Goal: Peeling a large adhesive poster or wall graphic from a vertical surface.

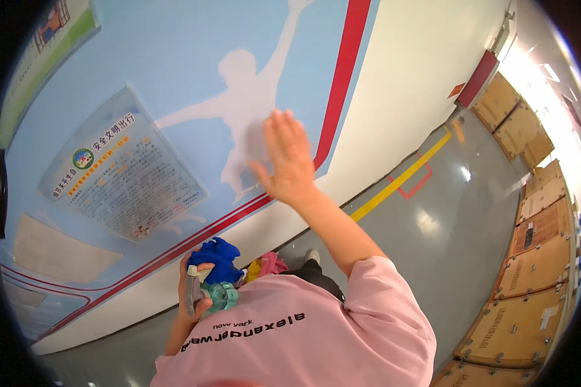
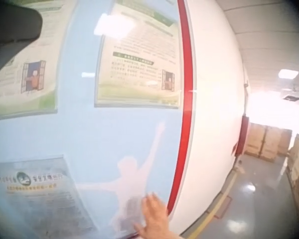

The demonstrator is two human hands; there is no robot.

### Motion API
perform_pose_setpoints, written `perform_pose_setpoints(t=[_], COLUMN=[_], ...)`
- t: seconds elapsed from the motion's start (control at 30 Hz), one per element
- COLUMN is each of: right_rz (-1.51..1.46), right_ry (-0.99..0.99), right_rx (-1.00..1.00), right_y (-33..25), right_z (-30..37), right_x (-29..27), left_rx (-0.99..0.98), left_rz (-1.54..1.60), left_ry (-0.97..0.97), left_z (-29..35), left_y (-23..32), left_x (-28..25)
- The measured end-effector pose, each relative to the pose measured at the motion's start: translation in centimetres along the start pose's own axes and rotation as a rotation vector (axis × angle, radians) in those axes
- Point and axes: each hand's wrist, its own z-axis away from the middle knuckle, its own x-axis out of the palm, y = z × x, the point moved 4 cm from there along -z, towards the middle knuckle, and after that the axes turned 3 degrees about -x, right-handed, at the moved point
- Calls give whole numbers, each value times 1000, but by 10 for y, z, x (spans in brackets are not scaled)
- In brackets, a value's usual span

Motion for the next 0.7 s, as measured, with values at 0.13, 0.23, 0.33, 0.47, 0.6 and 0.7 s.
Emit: perform_pose_setpoints(t=[0.13, 0.23, 0.33, 0.47, 0.6, 0.7], right_rz=[-34, 118, 179, 224, 135, -34], right_ry=[-148, -134, -221, -270, -619, -503], right_rx=[-105, -220, -108, 234, 451, 346], right_y=[-11, 20, 72, 118, 133, 99], right_z=[8, 41, 88, 136, 177, 118], right_x=[57, 79, 66, 19, 8, 13], left_rx=[-41, -48, -92, -20, -15, -108], left_rz=[73, 45, 63, 74, 167, 162], left_ry=[39, 52, 84, 184, 212, 258], left_z=[-2, -2, 7, 8, 4, -7], left_y=[5, 2, -2, -14, -11, 7], left_x=[5, 5, 10, 6, 22, 36])
